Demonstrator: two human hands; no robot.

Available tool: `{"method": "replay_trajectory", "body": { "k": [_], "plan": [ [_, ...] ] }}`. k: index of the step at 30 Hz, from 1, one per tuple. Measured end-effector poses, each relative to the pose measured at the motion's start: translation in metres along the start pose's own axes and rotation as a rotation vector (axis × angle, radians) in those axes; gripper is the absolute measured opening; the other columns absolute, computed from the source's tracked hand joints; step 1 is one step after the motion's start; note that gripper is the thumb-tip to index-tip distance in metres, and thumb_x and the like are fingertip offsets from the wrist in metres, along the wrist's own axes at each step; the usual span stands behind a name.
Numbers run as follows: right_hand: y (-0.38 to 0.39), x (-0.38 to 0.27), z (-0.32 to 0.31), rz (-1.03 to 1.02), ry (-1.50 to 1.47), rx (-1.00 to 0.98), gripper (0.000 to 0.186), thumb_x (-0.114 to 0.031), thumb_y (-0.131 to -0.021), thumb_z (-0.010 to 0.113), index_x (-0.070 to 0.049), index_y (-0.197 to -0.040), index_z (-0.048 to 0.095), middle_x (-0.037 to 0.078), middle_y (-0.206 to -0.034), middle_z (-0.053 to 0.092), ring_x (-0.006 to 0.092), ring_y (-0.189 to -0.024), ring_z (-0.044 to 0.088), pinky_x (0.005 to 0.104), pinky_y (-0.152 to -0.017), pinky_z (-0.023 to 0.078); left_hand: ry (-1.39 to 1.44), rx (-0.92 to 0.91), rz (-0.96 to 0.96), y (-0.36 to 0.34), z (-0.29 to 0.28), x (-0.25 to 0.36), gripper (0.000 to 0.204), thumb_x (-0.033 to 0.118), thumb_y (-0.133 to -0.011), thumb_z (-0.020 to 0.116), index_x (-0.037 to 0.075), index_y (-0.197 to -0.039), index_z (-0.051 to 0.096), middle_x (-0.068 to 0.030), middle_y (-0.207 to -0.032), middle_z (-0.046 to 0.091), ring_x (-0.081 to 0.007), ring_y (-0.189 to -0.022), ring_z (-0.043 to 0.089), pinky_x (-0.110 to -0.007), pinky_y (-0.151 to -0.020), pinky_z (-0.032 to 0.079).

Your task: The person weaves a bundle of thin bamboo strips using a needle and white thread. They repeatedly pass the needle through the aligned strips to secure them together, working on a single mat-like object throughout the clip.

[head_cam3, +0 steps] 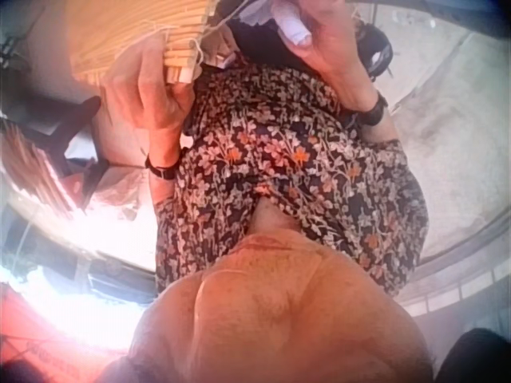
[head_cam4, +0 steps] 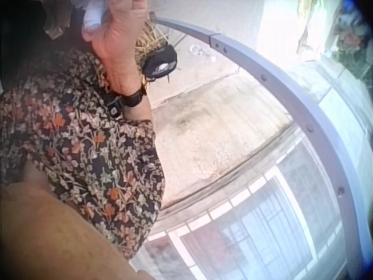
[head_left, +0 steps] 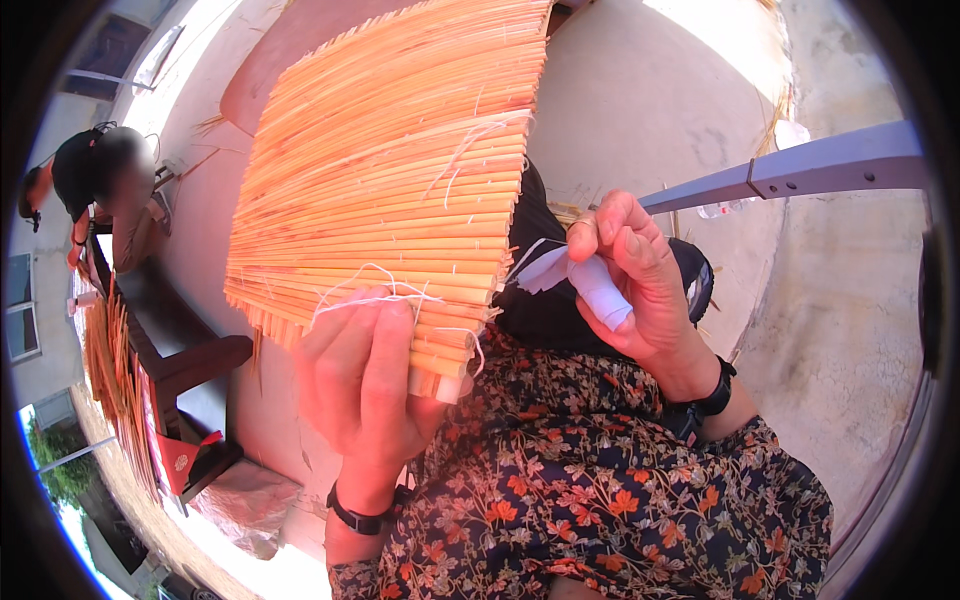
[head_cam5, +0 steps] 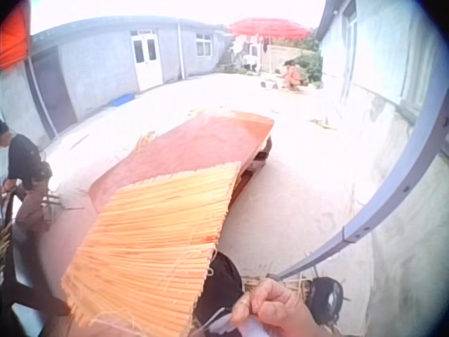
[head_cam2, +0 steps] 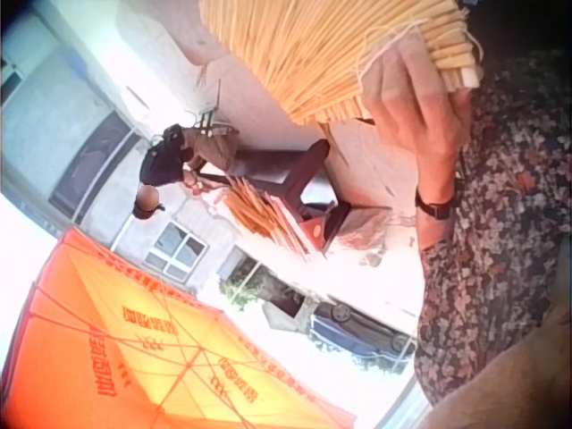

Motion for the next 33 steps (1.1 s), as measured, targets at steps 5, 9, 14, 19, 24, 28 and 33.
{"method": "replay_trajectory", "body": {
  "k": [5,9,14,19,24,28,33],
  "plan": [
    [0.012,0.001,-0.001,-0.011,1.736,0.09,0.038,-0.011,-0.09,0.073,-0.002,-0.125,0.061,0.006,-0.122,0.065,0.0096,-0.068,0.063,0.0238,-0.057,0.053,-0.023,0.021,-0.009,-0.002,-0.001,0.0,0.041,0.031,-0.101,0.058,-0.003,-0.124,0.061,-0.0188,-0.109,0.065,-0.0345,-0.096,0.064,-0.045,-0.084,0.053],
    [0.004,0.031,0.026,0.281,0.781,0.054,0.038,-0.01,-0.093,0.07,-0.002,-0.129,0.06,0.007,-0.12,0.063,0.0111,-0.07,0.064,0.0271,-0.061,0.056,-0.011,-0.032,0.005,-0.004,0.003,0.001,0.042,0.032,-0.103,0.058,-0.003,-0.125,0.06,-0.0193,-0.111,0.065,-0.0354,-0.097,0.065,-0.045,-0.085,0.053],
    [-0.006,0.053,0.042,0.339,0.274,-0.119,0.029,-0.011,-0.098,0.067,0.0,-0.124,0.064,0.007,-0.102,0.067,0.0097,-0.066,0.062,0.023,-0.057,0.052,-0.03,-0.018,-0.021,0.001,-0.004,-0.005,0.045,0.036,-0.103,0.058,-0.003,-0.126,0.06,-0.0197,-0.111,0.065,-0.0358,-0.098,0.065,-0.046,-0.085,0.053],
    [0.004,0.061,0.006,0.371,0.418,-0.066,0.018,-0.015,-0.099,0.066,-0.002,-0.111,0.071,0.002,-0.083,0.068,0.0032,-0.059,0.055,0.0178,-0.05,0.043,-0.027,-0.01,-0.02,0.008,-0.004,-0.014,0.046,0.037,-0.103,0.058,-0.003,-0.125,0.061,-0.0192,-0.11,0.065,-0.0357,-0.097,0.065,-0.045,-0.084,0.053],
    [0.033,0.042,-0.035,0.292,0.742,0.121,0.014,-0.016,-0.097,0.069,-0.003,-0.101,0.073,0.001,-0.085,0.071,0.0007,-0.055,0.05,0.0168,-0.048,0.038,-0.011,0.012,0.013,0.01,-0.003,-0.012,0.046,0.037,-0.102,0.061,-0.003,-0.123,0.062,-0.0181,-0.108,0.066,-0.0351,-0.096,0.066,-0.044,-0.083,0.053],
    [0.042,0.028,-0.044,0.152,0.729,0.338,0.012,-0.013,-0.095,0.07,-0.003,-0.099,0.074,0.002,-0.086,0.072,0.0002,-0.055,0.048,0.0168,-0.048,0.037,-0.003,-0.004,0.016,0.014,0.003,-0.014,0.044,0.036,-0.1,0.063,-0.002,-0.122,0.063,-0.0171,-0.108,0.066,-0.035,-0.095,0.066,-0.045,-0.083,0.054],
    [0.034,0.018,-0.057,-0.085,0.137,0.418,0.012,-0.017,-0.1,0.065,-0.009,-0.094,0.058,0.002,-0.083,0.061,0.0062,-0.054,0.048,0.0203,-0.042,0.04,0.008,-0.027,0.015,0.019,0.01,-0.006,0.041,0.033,-0.099,0.065,-0.001,-0.121,0.066,-0.0154,-0.108,0.066,-0.0353,-0.097,0.066,-0.045,-0.083,0.055]
  ]
}}
Point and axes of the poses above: each hand's wrist, its own y-axis away from the middle knuckle, its own z-axis out of the palm, x = y × z, the point moved 6 cm from there along -y, towards the middle knuckle
